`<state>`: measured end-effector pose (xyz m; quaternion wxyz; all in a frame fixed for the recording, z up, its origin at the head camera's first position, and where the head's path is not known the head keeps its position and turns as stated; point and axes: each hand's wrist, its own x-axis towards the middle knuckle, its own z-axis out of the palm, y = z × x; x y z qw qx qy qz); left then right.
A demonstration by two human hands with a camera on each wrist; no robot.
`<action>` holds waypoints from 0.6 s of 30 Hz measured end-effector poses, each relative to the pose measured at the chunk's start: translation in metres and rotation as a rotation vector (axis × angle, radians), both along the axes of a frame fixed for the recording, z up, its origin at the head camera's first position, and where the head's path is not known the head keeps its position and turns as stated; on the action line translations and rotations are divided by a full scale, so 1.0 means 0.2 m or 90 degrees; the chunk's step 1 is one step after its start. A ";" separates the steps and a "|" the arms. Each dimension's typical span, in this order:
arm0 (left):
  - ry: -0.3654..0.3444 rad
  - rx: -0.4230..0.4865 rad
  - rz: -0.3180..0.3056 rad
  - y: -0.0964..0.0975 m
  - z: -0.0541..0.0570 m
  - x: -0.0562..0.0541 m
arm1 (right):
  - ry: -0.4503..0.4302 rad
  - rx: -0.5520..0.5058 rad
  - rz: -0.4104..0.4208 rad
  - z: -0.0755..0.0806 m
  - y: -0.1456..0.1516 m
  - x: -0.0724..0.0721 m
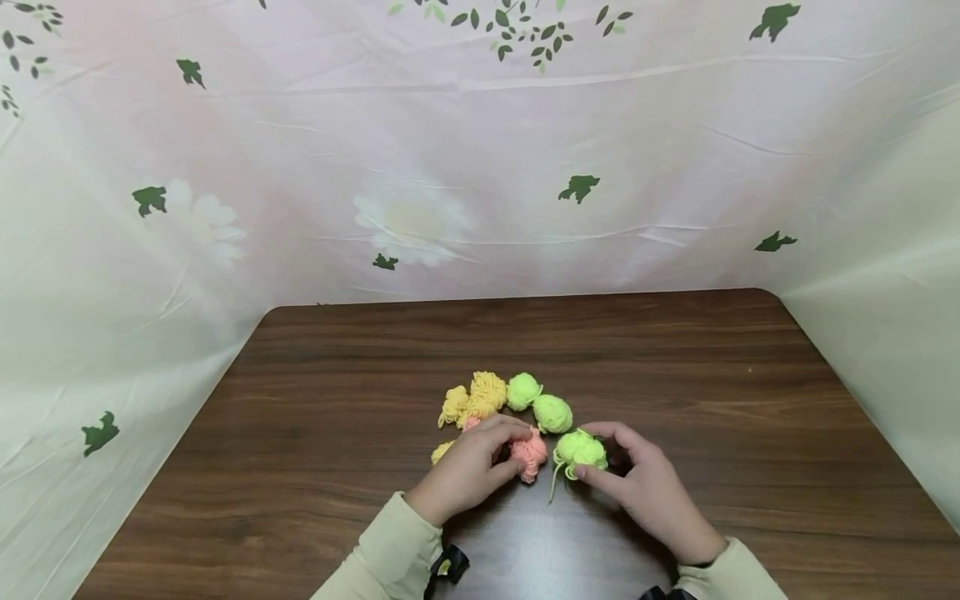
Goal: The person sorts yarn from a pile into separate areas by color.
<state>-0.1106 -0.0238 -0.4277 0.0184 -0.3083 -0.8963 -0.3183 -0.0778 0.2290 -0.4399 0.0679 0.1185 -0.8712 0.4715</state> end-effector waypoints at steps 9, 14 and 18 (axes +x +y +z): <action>-0.017 0.006 0.000 -0.01 0.00 0.00 | 0.008 0.020 -0.039 0.02 0.02 -0.01; -0.011 -0.006 -0.004 -0.01 0.00 0.00 | 0.006 -0.008 -0.053 0.02 0.03 -0.02; -0.013 -0.010 -0.007 0.00 0.01 0.00 | 0.020 -0.026 -0.061 0.01 0.04 -0.02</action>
